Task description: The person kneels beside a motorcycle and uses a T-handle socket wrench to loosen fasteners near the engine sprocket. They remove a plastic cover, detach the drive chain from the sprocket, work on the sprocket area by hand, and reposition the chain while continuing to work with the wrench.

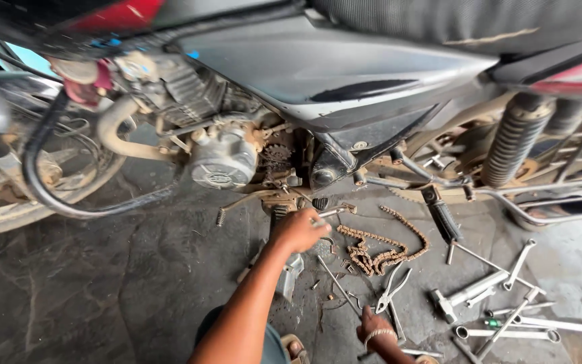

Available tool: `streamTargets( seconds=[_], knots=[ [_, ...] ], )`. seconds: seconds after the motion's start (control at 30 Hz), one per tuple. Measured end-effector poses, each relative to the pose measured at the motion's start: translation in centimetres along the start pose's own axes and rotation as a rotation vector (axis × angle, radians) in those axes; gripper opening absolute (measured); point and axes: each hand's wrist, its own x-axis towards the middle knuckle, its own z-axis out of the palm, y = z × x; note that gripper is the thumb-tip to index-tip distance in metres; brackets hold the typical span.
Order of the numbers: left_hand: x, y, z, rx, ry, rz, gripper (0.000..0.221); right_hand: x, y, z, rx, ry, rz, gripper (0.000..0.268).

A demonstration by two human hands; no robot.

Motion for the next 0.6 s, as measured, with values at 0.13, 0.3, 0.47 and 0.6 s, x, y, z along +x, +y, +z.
streamTargets(
  seconds=[0.13, 0.3, 0.47, 0.6],
  knots=[
    [2.2, -0.9, -0.3, -0.08, 0.201, -0.024, 0.056, 7.5, 3.2, 0.0, 0.111, -0.039, -0.127, 0.04],
    [1.9, -1.6, -0.9, -0.028, 0.302, 0.054, 0.057, -6.6, -6.3, -23.1, 0.455, -0.387, 0.071, 0.039],
    [4.3, -5.3, -0.5, -0.046, 0.31, 0.006, 0.062, -17.7, -10.6, -33.4, 0.587, -0.2, -0.088, 0.089],
    [-0.9, -5.2, -2.4, -0.006, 0.334, -0.037, 0.058, -19.8, -11.8, -34.2, 0.529, -0.098, -0.308, 0.081]
  ],
)
